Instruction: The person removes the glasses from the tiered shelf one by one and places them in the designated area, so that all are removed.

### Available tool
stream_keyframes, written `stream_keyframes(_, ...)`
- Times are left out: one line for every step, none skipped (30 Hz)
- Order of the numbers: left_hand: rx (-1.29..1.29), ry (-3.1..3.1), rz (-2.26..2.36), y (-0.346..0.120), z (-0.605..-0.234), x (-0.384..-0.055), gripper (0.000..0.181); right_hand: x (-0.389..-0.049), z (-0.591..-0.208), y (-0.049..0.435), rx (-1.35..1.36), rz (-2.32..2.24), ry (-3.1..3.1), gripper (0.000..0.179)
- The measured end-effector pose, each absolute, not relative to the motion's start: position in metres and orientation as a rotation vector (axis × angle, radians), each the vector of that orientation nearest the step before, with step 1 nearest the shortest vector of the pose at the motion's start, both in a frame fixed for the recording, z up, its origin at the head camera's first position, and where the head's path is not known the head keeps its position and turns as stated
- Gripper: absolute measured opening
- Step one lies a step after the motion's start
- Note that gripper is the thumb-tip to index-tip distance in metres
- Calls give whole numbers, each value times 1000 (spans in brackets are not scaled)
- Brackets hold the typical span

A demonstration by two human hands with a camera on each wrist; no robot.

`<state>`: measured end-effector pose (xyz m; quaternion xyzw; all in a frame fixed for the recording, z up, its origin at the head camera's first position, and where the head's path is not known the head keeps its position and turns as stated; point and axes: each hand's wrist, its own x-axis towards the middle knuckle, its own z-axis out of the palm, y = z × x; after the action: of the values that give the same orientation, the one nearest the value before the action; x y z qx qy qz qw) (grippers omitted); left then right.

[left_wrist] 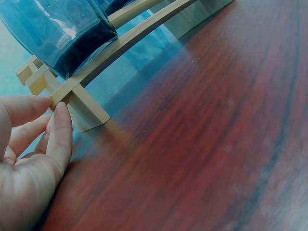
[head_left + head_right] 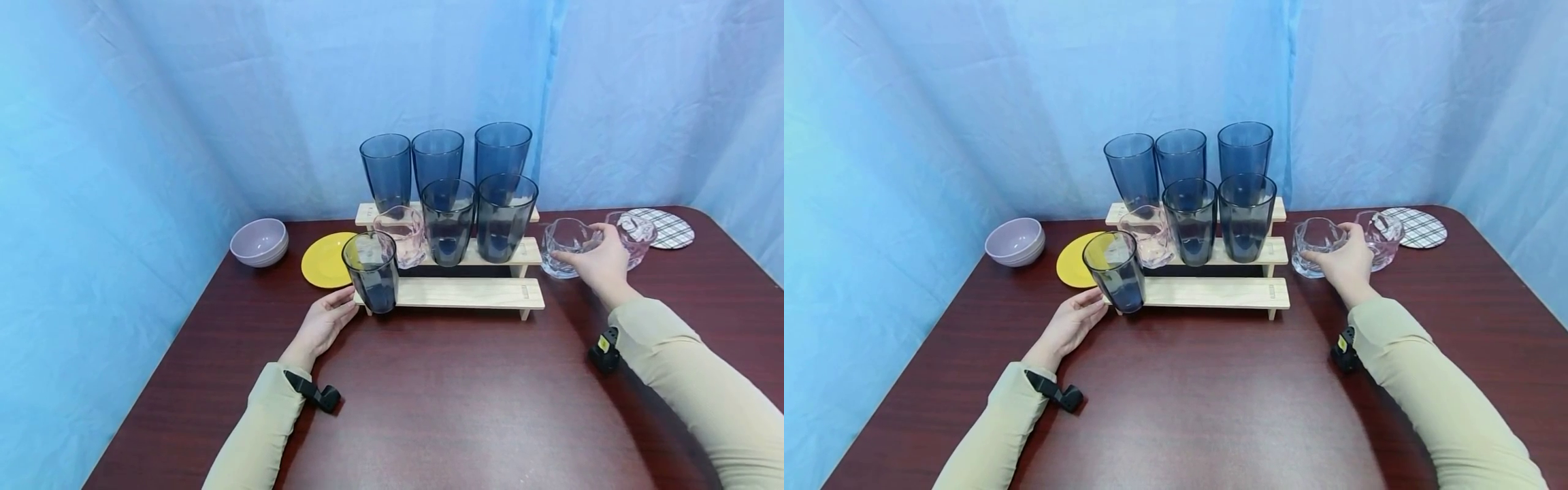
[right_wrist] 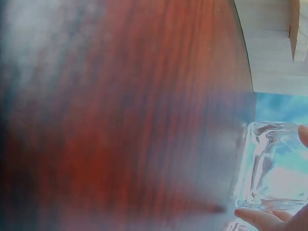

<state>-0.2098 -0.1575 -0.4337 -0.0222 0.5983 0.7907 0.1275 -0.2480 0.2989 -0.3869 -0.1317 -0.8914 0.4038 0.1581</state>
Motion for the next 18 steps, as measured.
stream_keyframes(-63, 1744, 2301, -158, -434, -210, 51, -248, -387, 299, -368, 1154, -2551, 82)
stream_keyframes(-68, 1740, 2305, -157, -434, -210, 50, -248, -387, 299, -358, 1152, -2551, 82)
stream_keyframes(-71, 1738, 2308, -157, -434, -211, 50, -248, -387, 299, -348, 1150, -2551, 82)
stream_keyframes(-70, 1741, 2303, -157, -434, -211, 50, -249, -386, 298, -338, 1149, -2553, 82)
stream_keyframes(-72, 1741, 2301, -157, -434, -211, 50, -249, -386, 298, -332, 1148, -2556, 82)
stream_keyframes(-77, 1741, 2300, -157, -434, -211, 50, -249, -386, 298, -328, 1149, -2561, 82)
stream_keyframes(-81, 1739, 2299, -157, -433, -211, 50, -249, -386, 298, -325, 1146, -2566, 83)
stream_keyframes(-82, 1740, 2294, -157, -433, -211, 50, -250, -386, 298, -323, 1142, -2572, 83)
stream_keyframes(-82, 1743, 2289, -157, -433, -210, 50, -250, -386, 298, -325, 1139, -2579, 83)
stream_keyframes(-84, 1743, 2286, -157, -433, -210, 50, -250, -386, 298, -326, 1135, -2585, 84)
stream_keyframes(-85, 1740, 2285, -157, -433, -210, 50, -250, -386, 298, -325, 1132, -2589, 83)
stream_keyframes(-82, 1740, 2282, -157, -433, -210, 50, -250, -385, 298, -323, 1127, -2593, 84)
stream_keyframes(-79, 1741, 2281, -157, -433, -210, 50, -251, -385, 298, -324, 1122, -2595, 83)
stream_keyframes(-75, 1744, 2278, -157, -433, -210, 50, -251, -385, 297, -325, 1119, -2595, 83)
stream_keyframes(-73, 1746, 2277, -157, -433, -210, 50, -251, -385, 297, -328, 1121, -2594, 83)
stream_keyframes(-70, 1747, 2276, -157, -432, -209, 50, -252, -385, 297, -330, 1116, -2595, 84)
stream_keyframes(-69, 1747, 2276, -157, -432, -209, 50, -252, -385, 297, -330, 1112, -2596, 84)
stream_keyframes(-66, 1750, 2275, -157, -432, -209, 50, -253, -385, 297, -332, 1108, -2598, 85)
